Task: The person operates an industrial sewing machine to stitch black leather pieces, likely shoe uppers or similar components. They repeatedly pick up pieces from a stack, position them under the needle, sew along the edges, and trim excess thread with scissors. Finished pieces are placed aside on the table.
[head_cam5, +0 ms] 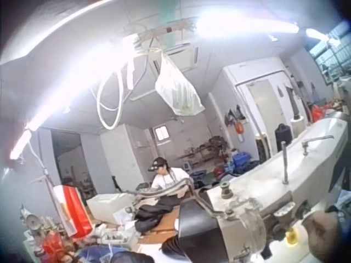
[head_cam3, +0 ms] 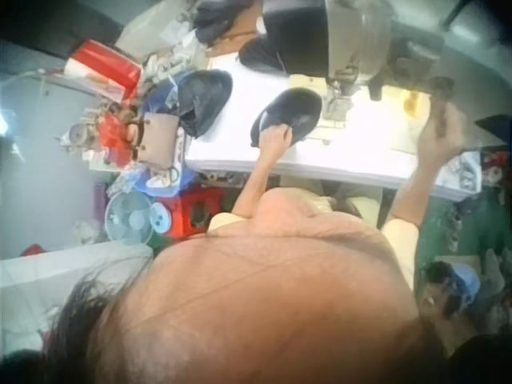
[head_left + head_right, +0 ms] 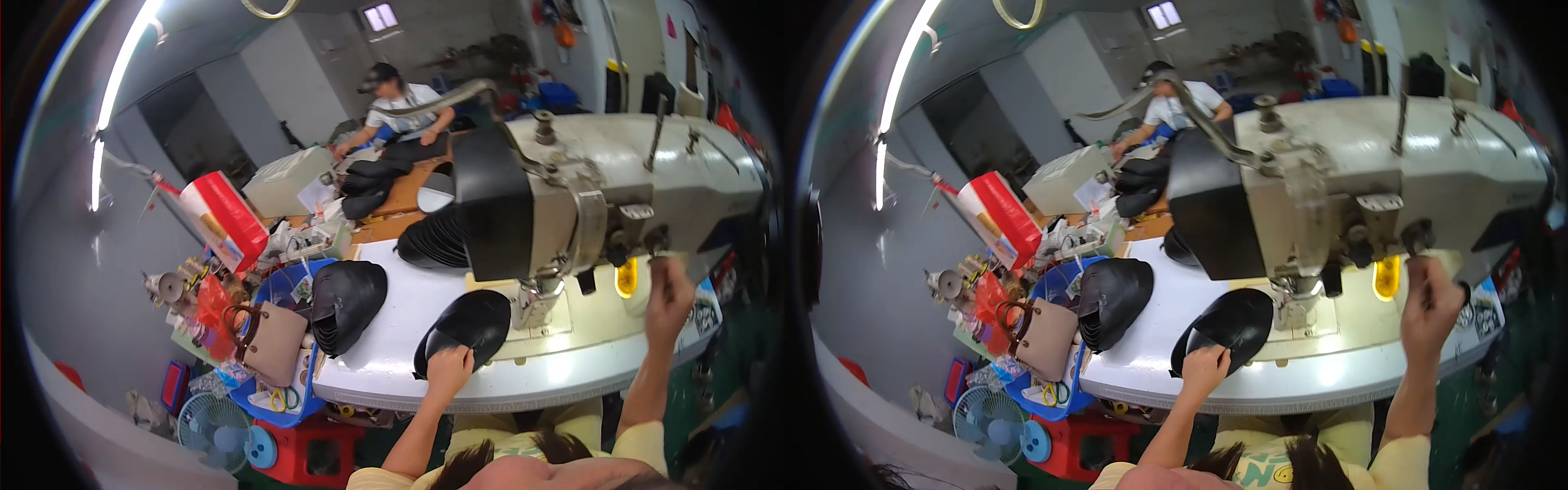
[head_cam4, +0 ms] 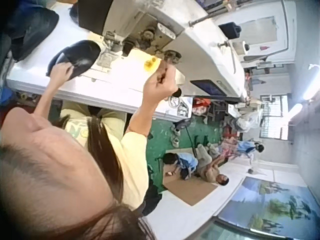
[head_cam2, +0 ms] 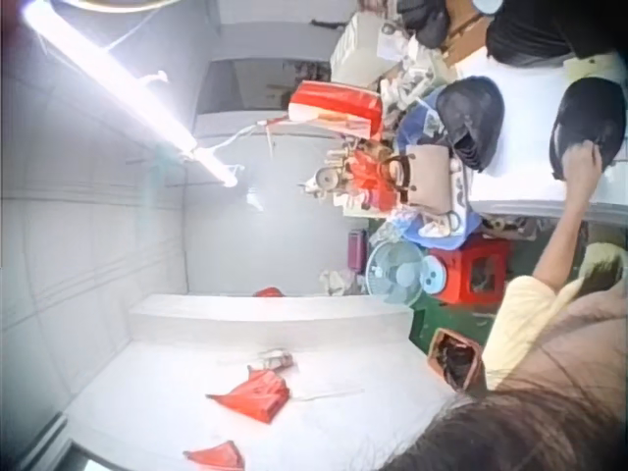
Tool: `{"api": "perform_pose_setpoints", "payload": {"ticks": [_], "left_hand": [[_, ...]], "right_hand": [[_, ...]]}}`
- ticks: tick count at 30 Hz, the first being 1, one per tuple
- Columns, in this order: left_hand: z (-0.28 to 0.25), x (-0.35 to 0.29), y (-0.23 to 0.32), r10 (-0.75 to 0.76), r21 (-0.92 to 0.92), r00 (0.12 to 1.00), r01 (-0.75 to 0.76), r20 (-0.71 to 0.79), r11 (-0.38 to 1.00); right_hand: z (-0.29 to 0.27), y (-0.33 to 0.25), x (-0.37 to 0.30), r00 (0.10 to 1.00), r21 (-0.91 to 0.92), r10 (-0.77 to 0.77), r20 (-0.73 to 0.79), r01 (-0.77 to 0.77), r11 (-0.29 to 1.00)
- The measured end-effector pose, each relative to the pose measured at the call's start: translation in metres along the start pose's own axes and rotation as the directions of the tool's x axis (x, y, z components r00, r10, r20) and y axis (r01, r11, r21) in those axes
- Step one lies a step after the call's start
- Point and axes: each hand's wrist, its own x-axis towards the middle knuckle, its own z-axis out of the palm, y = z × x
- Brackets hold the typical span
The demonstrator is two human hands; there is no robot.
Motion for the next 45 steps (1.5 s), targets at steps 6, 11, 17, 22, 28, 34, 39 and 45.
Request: {"api": "perform_pose_setpoints", "payload": {"ticks": [6,11,17,22,28,34,39,45], "left_hand": [[0.001,0.010,0.015,0.034,-0.055,0.999,-0.034,0.000,0.998],[0.001,0.001,0.005,0.004,-0.013,1.000,-0.004,0.006,1.000],[0.002,0.005,0.008,0.028,0.038,0.999,-0.029,0.034,0.999],[0.003,0.005,0.011,0.041,0.060,0.997,-0.045,0.061,0.997],[0.003,0.001,0.008,0.025,0.064,0.999,-0.027,0.040,0.998],[0.002,0.006,0.013,0.046,0.077,0.997,-0.051,0.063,0.996],[0.004,0.003,0.009,0.043,0.089,0.998,-0.047,0.051,0.995],[0.005,0.005,0.011,0.064,0.069,0.997,-0.066,0.038,0.995]], "right_hand": [[-0.013,0.053,0.000,0.993,-0.043,0.047,-0.105,-0.052,0.998],[-0.015,-0.008,0.029,0.998,0.048,-0.003,-0.062,0.005,0.999],[0.001,0.017,0.004,0.998,0.093,0.045,-0.043,-0.040,0.995],[-0.022,0.021,0.027,0.987,0.055,0.090,-0.137,-0.083,0.995],[-0.041,0.048,-0.009,0.877,0.106,0.365,0.312,-0.414,0.904],[-0.074,0.054,0.006,0.940,0.135,0.283,0.190,-0.311,0.941],[-0.070,0.022,0.028,0.898,-0.088,0.263,0.353,-0.248,0.965],[-0.056,0.023,0.035,0.921,-0.161,0.191,0.340,-0.143,0.977]]}}
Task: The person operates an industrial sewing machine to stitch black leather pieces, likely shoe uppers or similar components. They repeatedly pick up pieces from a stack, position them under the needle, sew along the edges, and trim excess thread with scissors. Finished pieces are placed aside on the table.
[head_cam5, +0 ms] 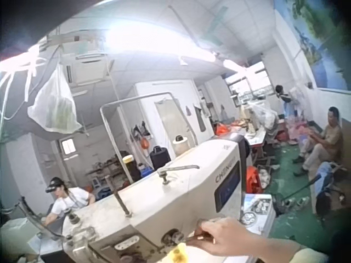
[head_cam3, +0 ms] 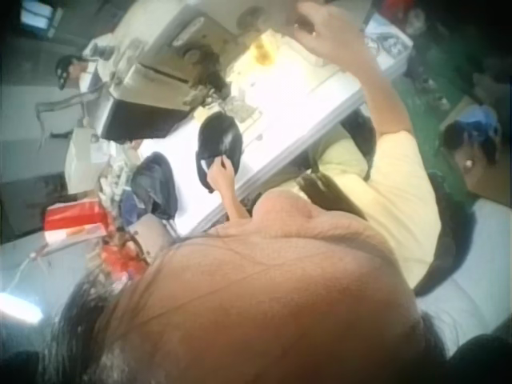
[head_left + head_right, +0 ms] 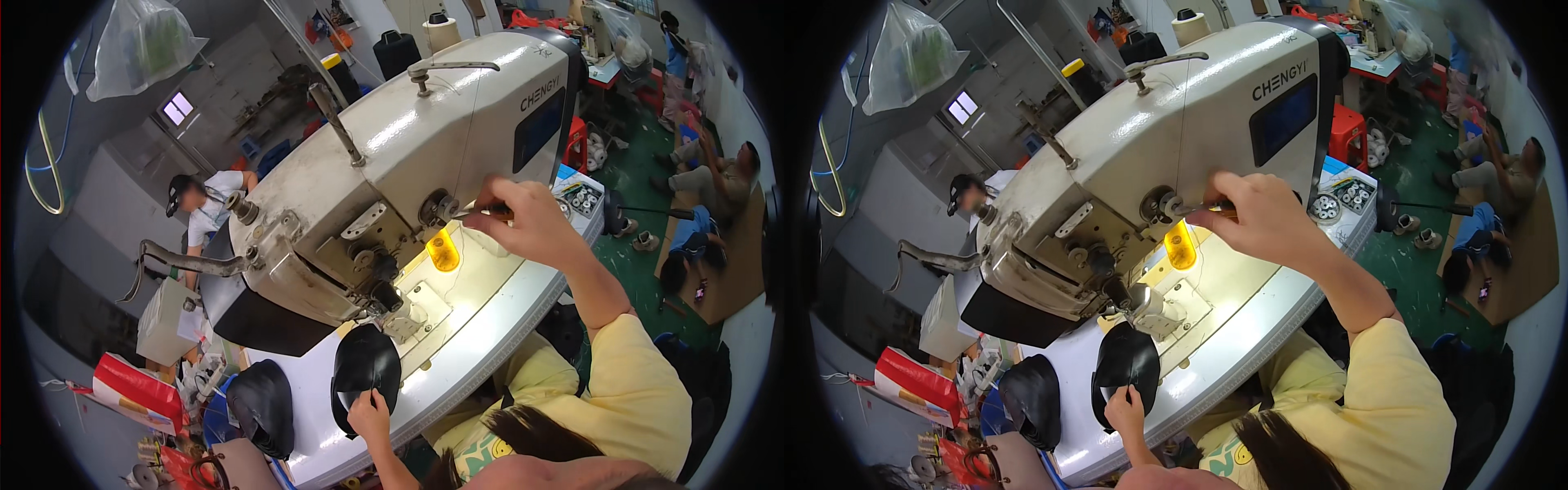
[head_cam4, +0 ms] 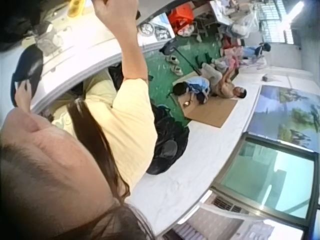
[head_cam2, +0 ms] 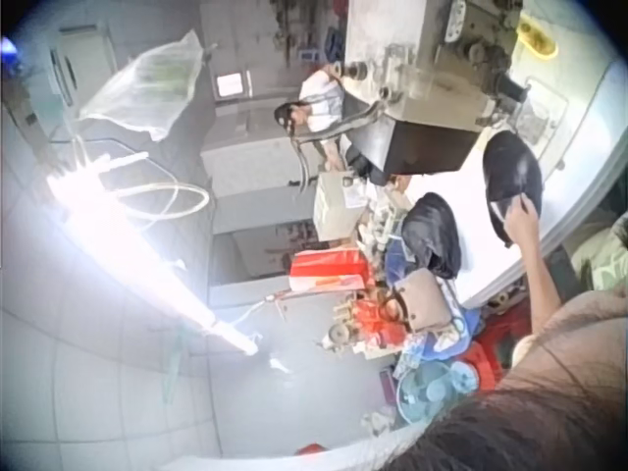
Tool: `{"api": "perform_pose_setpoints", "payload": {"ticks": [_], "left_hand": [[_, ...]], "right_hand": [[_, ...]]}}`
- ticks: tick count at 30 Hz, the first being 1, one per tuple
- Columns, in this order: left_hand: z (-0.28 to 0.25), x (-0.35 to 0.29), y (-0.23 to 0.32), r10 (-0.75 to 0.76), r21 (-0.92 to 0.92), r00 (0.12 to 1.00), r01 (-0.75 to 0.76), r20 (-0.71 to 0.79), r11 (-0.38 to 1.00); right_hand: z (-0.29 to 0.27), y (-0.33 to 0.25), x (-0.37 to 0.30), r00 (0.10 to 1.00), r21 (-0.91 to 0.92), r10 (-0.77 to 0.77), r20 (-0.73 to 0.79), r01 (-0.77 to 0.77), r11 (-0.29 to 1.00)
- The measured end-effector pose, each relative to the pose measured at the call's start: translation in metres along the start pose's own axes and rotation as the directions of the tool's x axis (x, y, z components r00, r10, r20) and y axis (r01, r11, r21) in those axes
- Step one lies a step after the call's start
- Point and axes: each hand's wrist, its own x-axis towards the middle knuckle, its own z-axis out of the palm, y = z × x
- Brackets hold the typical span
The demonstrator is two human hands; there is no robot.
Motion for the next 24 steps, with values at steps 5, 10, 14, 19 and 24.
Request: {"api": "perform_pose_setpoints", "payload": {"ticks": [5,10,14,19,24], "left_hand": [[-0.005,-0.003,0.001,-0.019,0.003,1.000,0.019,-0.003,1.000],[-0.001,0.000,0.000,0.011,-0.004,1.000,-0.011,0.008,1.000],[-0.006,0.003,0.001,-0.004,-0.086,1.000,0.002,-0.018,0.996],[-0.032,0.008,-0.015,-0.297,-0.356,0.955,0.278,0.002,0.892],[-0.056,0.089,0.016,-0.301,-0.475,0.954,0.261,-0.010,0.840]], "right_hand": [[-0.002,0.007,-0.011,1.000,0.066,-0.012,0.008,0.011,0.998],[0.023,0.008,-0.010,0.929,0.254,-0.227,-0.293,0.305,0.918],[0.066,0.020,0.020,0.545,-0.063,-0.573,-0.613,0.689,0.722],[0.082,0.028,0.041,0.389,-0.261,-0.712,-0.585,0.740,0.619],[0.077,0.034,0.026,0.450,-0.221,-0.669,-0.592,0.707,0.672]]}}
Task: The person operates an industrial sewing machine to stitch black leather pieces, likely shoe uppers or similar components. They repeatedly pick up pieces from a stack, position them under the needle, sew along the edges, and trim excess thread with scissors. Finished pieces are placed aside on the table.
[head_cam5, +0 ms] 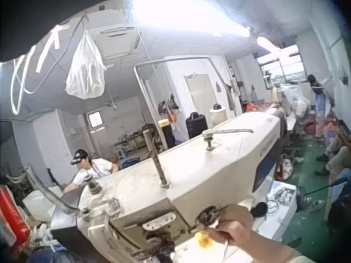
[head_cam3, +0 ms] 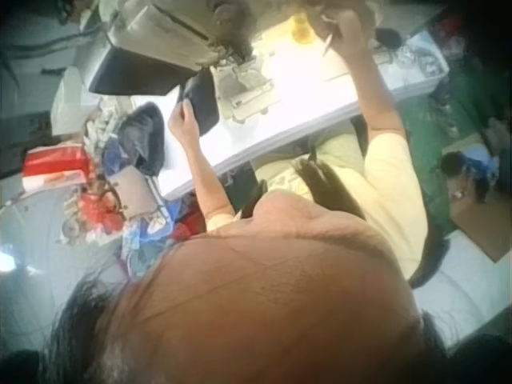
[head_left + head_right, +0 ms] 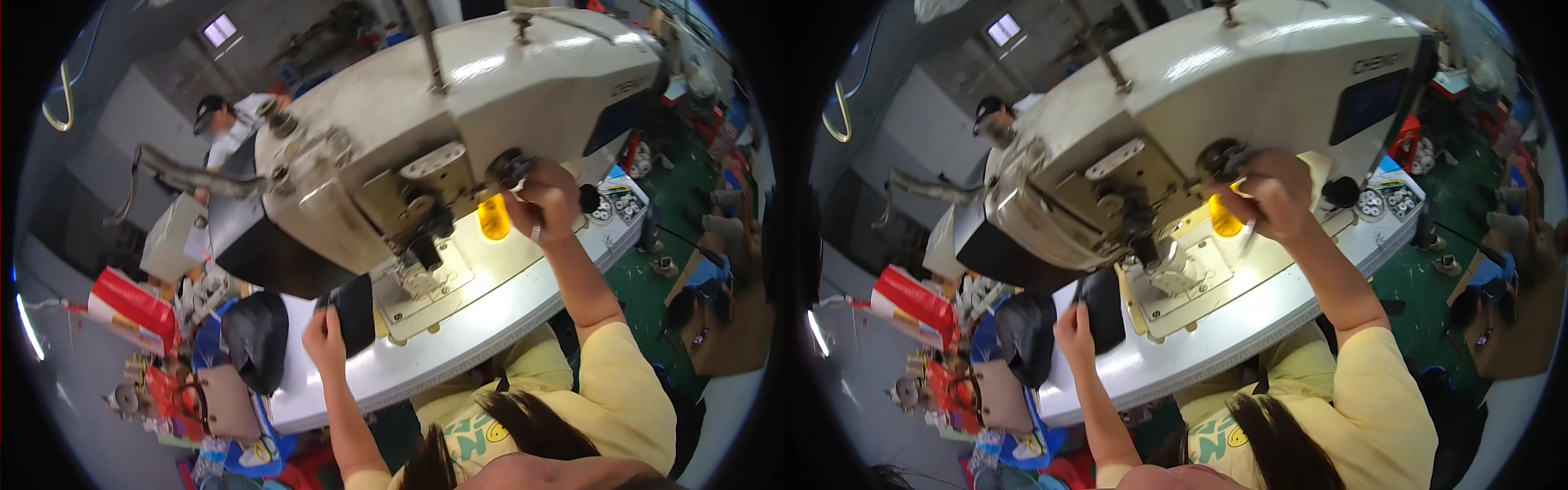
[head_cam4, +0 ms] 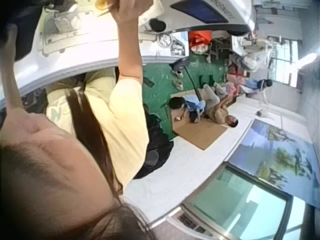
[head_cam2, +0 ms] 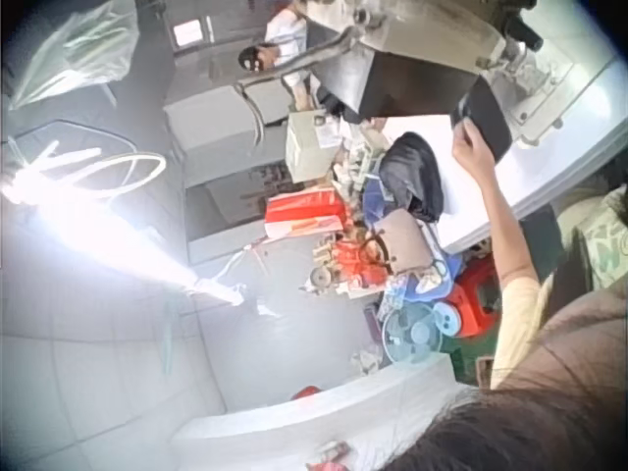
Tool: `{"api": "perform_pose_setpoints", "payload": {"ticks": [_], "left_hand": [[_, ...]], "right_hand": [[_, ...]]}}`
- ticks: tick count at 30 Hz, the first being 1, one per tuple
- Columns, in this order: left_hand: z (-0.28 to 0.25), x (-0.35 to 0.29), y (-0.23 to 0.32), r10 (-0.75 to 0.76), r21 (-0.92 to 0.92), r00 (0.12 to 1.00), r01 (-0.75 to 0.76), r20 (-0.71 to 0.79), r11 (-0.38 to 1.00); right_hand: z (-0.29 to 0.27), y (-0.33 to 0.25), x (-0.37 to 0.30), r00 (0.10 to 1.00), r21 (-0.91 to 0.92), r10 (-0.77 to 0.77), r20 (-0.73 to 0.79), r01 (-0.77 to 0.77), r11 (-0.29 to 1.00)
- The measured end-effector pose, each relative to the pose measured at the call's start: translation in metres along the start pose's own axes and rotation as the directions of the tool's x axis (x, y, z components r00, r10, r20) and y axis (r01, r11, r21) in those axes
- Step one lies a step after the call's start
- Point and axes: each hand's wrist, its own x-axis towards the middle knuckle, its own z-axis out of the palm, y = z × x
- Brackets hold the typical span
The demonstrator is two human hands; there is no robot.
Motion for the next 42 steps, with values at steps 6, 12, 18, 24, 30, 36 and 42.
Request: {"api": "perform_pose_setpoints", "payload": {"ticks": [6,12,18,24,30,36,42], "left_hand": [[0.052,0.094,-0.014,0.419,0.138,0.906,-0.409,-0.053,0.902],[0.060,0.094,-0.003,0.209,0.406,0.783,-0.507,0.586,0.761],[0.051,0.088,-0.020,0.136,0.100,0.701,-0.285,0.700,0.953],[0.056,0.088,-0.031,0.267,0.107,0.684,-0.452,0.679,0.885],[0.048,0.065,0.024,0.186,-0.090,0.748,-0.167,0.637,0.982],[0.049,0.056,0.026,0.186,-0.129,0.789,-0.136,0.585,0.982],[0.062,0.026,0.013,0.393,0.000,0.884,-0.406,0.252,0.914]], "right_hand": [[-0.007,-0.072,-0.045,0.966,0.343,0.106,0.235,-0.185,0.921],[0.024,-0.070,-0.067,0.867,0.269,0.138,0.479,-0.294,0.917],[0.033,-0.058,-0.077,0.885,0.261,0.098,0.454,-0.237,0.936],[0.037,-0.064,-0.088,0.754,0.245,0.089,0.651,-0.318,0.916],[0.036,-0.065,-0.093,0.681,0.198,0.099,0.726,-0.344,0.918],[0.040,-0.069,-0.102,0.694,0.175,0.146,0.705,-0.370,0.913],[0.041,-0.075,-0.093,0.695,0.166,0.184,0.695,-0.403,0.900]]}}
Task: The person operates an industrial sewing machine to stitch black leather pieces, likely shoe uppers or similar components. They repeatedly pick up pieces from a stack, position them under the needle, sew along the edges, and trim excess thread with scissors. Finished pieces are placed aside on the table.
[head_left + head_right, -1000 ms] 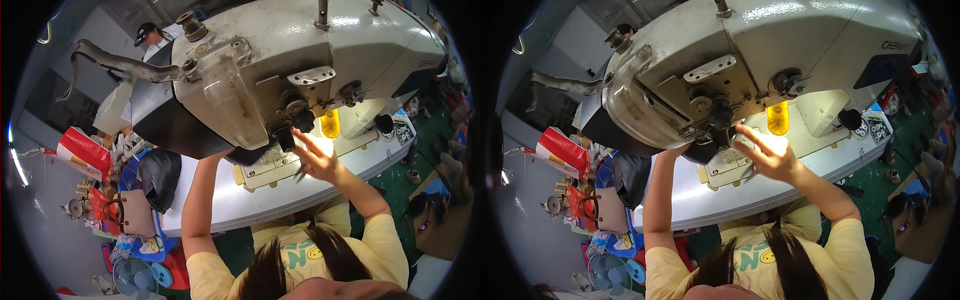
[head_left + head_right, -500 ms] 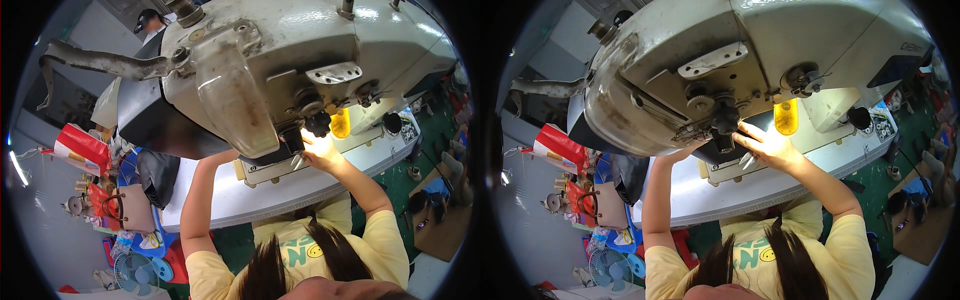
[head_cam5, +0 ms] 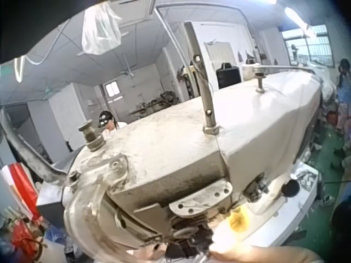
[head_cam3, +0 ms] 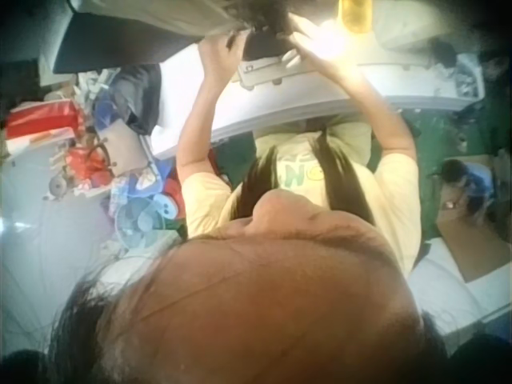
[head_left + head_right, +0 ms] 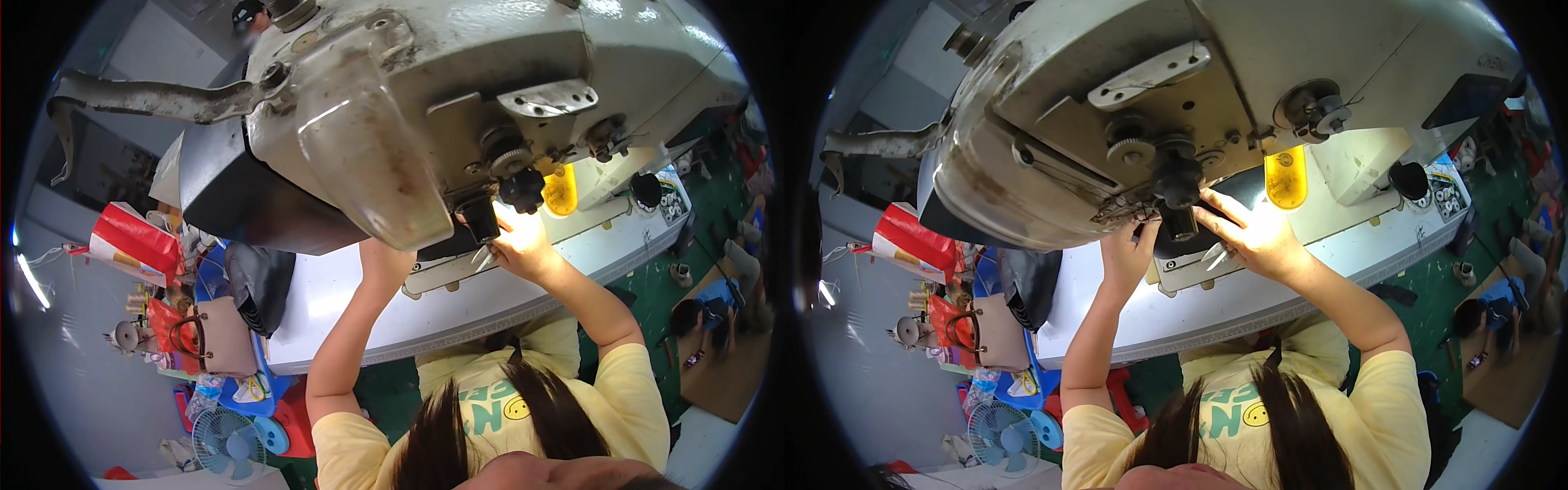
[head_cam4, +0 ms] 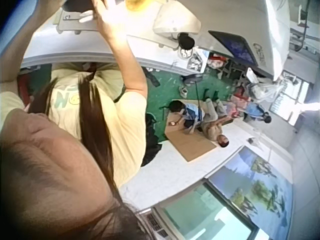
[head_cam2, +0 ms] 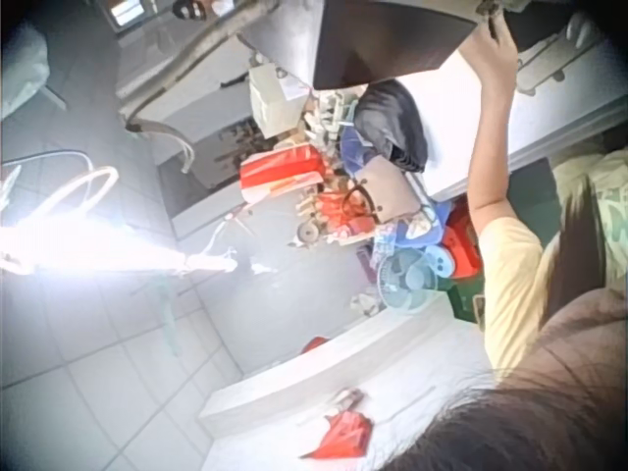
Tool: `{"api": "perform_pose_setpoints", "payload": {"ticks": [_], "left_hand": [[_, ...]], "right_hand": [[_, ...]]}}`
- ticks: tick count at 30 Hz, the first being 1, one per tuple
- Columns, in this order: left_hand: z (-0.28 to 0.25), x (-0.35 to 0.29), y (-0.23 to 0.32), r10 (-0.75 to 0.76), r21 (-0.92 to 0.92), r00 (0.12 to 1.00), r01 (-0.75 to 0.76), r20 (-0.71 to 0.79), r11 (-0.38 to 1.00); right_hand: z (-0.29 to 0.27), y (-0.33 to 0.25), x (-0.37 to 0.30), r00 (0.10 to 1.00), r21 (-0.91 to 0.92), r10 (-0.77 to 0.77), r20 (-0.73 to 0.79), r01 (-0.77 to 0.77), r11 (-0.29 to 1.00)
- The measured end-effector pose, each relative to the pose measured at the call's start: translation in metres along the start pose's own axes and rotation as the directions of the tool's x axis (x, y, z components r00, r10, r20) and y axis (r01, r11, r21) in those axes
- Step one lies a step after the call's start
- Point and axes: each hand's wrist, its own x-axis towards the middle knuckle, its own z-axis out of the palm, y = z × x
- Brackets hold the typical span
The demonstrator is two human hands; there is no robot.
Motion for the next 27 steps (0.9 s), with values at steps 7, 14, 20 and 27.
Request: {"api": "perform_pose_setpoints", "payload": {"ticks": [7,14,20,27], "left_hand": [[-0.023,0.029,0.003,-0.130,-0.071,0.916,0.169,0.379,0.983],[-0.029,0.035,0.006,-0.153,-0.005,0.884,0.173,0.441,0.985],[-0.025,0.033,-0.010,-0.093,-0.086,0.902,0.142,0.421,0.986],[-0.023,0.033,-0.008,-0.149,-0.179,0.871,0.258,0.468,0.949]], "right_hand": [[-0.002,-0.004,-0.001,0.999,-0.059,-0.007,0.054,0.010,0.998],[-0.003,-0.008,-0.001,0.999,-0.100,-0.007,0.052,0.012,0.995],[0.000,-0.011,-0.001,0.999,-0.089,-0.031,0.009,0.032,0.996],[0.002,-0.009,-0.002,0.998,-0.093,-0.054,-0.028,0.051,0.994]]}}
